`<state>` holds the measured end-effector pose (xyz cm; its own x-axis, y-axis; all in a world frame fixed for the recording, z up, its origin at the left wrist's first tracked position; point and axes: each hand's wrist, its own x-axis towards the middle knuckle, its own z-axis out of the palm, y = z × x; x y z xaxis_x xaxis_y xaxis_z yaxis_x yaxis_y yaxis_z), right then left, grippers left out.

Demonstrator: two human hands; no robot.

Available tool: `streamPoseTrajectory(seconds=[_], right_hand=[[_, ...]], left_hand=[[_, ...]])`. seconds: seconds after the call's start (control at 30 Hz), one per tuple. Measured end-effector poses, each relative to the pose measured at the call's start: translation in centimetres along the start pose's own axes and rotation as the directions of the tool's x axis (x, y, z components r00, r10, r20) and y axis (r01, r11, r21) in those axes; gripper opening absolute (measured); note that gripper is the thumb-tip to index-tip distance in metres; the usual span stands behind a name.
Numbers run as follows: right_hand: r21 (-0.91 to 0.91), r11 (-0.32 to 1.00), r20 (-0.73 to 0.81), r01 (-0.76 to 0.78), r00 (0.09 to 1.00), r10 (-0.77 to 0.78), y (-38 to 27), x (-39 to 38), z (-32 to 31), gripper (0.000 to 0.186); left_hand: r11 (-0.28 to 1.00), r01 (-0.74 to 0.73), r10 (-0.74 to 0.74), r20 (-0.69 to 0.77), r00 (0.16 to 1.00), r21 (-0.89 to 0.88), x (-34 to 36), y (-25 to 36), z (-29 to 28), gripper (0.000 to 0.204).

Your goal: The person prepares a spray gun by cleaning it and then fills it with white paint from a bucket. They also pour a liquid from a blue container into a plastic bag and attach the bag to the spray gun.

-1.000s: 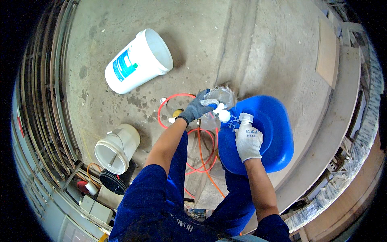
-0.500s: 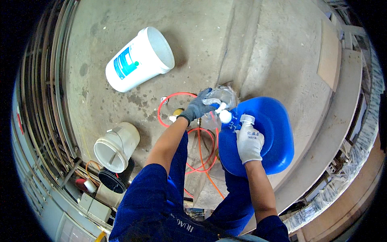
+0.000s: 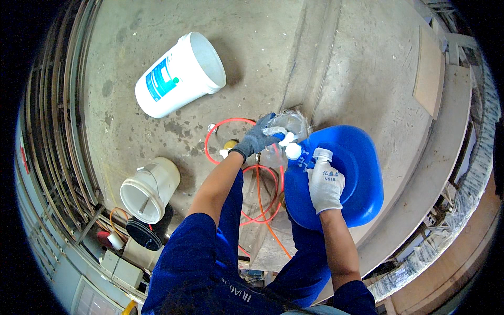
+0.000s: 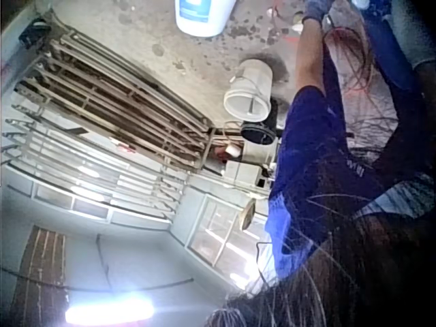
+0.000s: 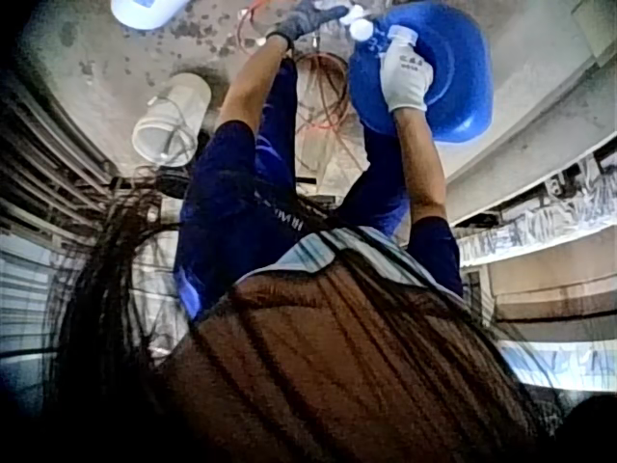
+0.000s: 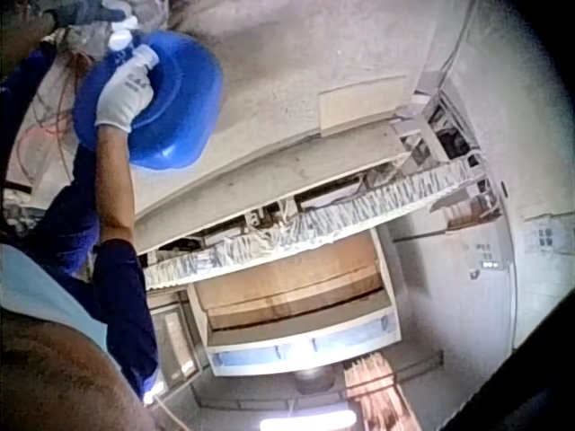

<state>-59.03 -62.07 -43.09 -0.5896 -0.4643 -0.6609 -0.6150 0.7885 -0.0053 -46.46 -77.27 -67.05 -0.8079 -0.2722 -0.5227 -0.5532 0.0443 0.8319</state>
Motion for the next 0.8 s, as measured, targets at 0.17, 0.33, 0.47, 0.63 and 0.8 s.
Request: streamPoseTrajectory(seconds=[0.17, 0.33, 0.47, 0.63, 0.8], right_hand=[[-0.019, 0.999, 0.032, -0.031, 0.999, 0.032, -0.1, 0.3, 0.0, 0.037], [-0.039, 0.999, 0.047, -0.024, 0.999, 0.026, -0.5, 0.3, -0.5, 0.033], [-0.044, 0.999, 0.012, 0.018, 1.0, -0.018, -0.2, 0.3, -0.1, 0.03], [-0.051, 0.999, 0.039, -0.001, 0.999, 0.003, -0.1, 0.5, 0.1, 0.038], [-0.051, 0.998, -0.055, 0.032, 0.998, -0.035, -0.1, 0.3, 0.2, 0.024]], left_hand=[[0.995, 0.038, -0.036, 0.028, 0.999, -0.096, -0.2, 1.1, -0.3, 0.093], [0.997, -0.007, 0.008, 0.009, 1.0, -0.079, -0.1, 0.5, -0.3, 0.092], [0.996, -0.001, 0.002, 0.01, 1.0, -0.086, -0.1, 0.4, -0.4, 0.093], [0.998, -0.013, 0.012, -0.008, 1.0, -0.06, -0.1, -0.1, -0.1, 0.093], [0.994, -0.008, 0.007, -0.002, 1.0, -0.109, -0.2, 0.1, -0.1, 0.093]])
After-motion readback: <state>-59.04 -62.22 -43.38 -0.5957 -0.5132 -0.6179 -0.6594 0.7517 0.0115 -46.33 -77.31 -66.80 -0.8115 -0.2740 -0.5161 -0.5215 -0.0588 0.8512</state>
